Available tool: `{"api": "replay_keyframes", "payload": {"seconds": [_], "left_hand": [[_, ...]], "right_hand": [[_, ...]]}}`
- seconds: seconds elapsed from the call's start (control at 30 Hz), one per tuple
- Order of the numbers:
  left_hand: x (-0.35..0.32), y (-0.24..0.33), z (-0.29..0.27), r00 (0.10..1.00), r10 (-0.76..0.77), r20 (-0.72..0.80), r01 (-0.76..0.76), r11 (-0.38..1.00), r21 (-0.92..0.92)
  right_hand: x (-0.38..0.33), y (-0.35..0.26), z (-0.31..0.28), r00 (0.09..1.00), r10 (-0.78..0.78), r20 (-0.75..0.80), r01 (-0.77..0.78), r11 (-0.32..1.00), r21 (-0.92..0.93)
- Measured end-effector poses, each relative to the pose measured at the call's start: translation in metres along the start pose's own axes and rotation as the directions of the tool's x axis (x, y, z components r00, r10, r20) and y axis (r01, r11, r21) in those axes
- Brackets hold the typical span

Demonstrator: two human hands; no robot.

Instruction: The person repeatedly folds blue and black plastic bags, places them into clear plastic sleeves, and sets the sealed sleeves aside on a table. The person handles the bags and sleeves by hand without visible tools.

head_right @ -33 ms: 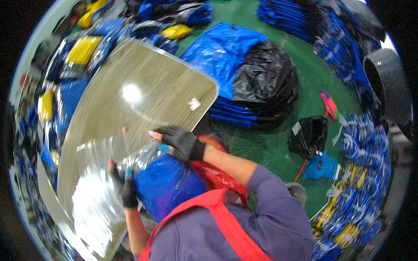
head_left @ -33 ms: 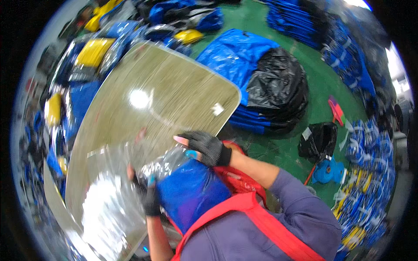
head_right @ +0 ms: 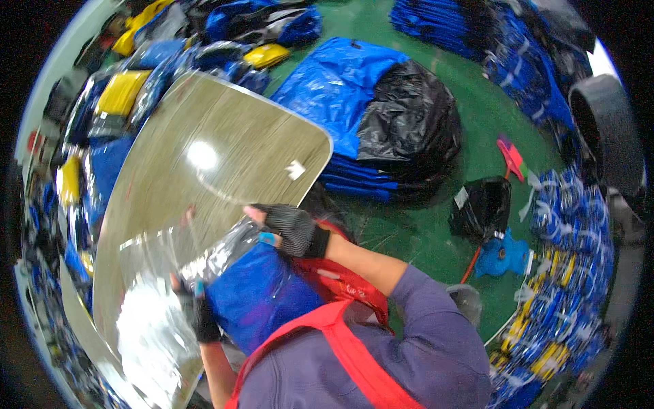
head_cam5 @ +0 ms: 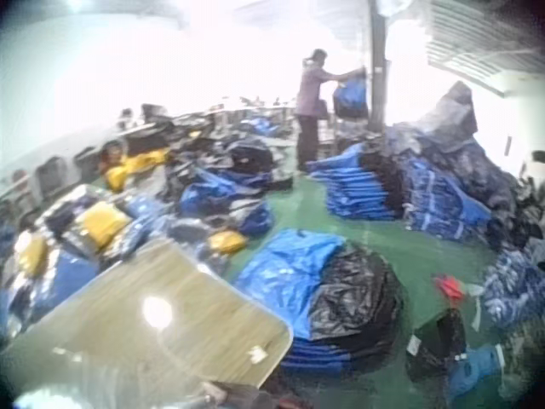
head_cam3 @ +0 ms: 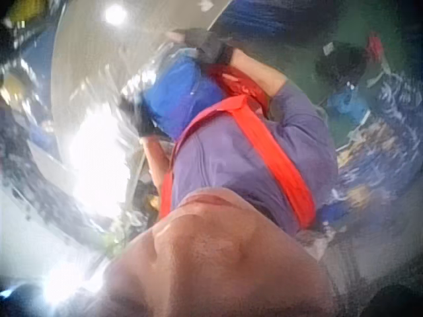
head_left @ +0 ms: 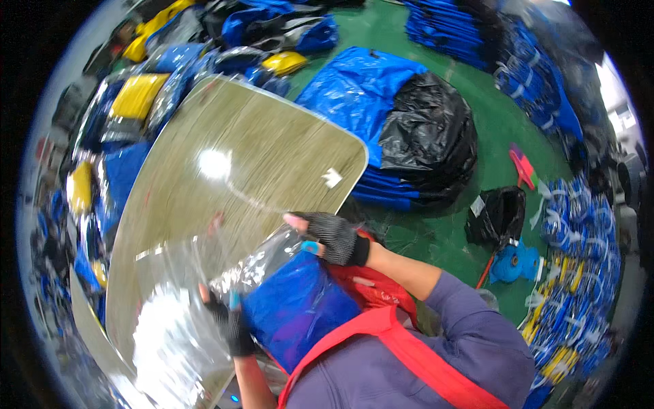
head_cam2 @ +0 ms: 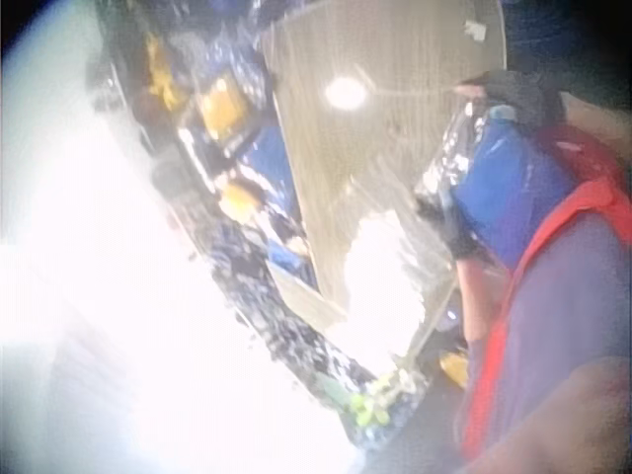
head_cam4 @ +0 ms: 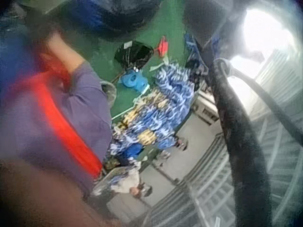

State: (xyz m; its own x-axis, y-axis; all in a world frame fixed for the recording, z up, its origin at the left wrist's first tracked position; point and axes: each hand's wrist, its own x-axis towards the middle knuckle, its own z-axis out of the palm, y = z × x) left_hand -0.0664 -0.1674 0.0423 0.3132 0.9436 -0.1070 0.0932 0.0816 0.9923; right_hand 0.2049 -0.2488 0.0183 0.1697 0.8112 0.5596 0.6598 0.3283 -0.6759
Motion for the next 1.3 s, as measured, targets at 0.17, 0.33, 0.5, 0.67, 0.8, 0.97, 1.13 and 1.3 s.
{"api": "replay_keyframes", "payload": {"seconds": [0.17,0.33,0.5,0.67,0.8,0.97,1.13,1.3], "left_hand": [[0.006,-0.047,-0.092,0.891,-0.396,0.222,0.397,0.917,0.042],[0.123,-0.014,-0.130,0.986,-0.101,0.135,0.126,0.974,-0.188],[0.164,0.066,-0.127,0.942,0.040,0.333,0.088,0.929,-0.360],[0.077,0.029,-0.100,0.969,-0.013,0.247,0.049,0.989,-0.141],[-0.002,-0.001,-0.102,0.969,-0.244,-0.043,0.248,0.952,0.180],[-0.015,0.006,-0.099,0.941,-0.330,0.078,0.326,0.819,-0.472],[0.030,-0.002,-0.052,0.942,-0.240,0.235,0.297,0.921,-0.250],[0.073,0.022,-0.051,0.942,-0.192,0.275,0.319,0.762,-0.564]], "right_hand": [[-0.122,0.205,-0.066,0.717,0.407,-0.566,-0.603,0.770,-0.210],[-0.160,0.409,-0.063,0.633,0.627,-0.454,-0.665,0.140,-0.734],[-0.103,0.446,-0.147,0.447,0.810,-0.379,-0.729,0.085,-0.679],[-0.093,0.390,-0.156,0.544,0.839,-0.020,-0.378,0.223,-0.899],[-0.132,0.375,-0.125,0.695,0.465,-0.548,-0.685,0.198,-0.701],[0.030,0.323,-0.226,0.710,0.452,-0.540,-0.697,0.558,-0.450],[0.169,0.127,-0.272,0.893,-0.306,-0.329,0.067,0.815,-0.576],[0.059,-0.006,-0.257,0.988,-0.133,0.084,0.157,0.775,-0.612]]}}
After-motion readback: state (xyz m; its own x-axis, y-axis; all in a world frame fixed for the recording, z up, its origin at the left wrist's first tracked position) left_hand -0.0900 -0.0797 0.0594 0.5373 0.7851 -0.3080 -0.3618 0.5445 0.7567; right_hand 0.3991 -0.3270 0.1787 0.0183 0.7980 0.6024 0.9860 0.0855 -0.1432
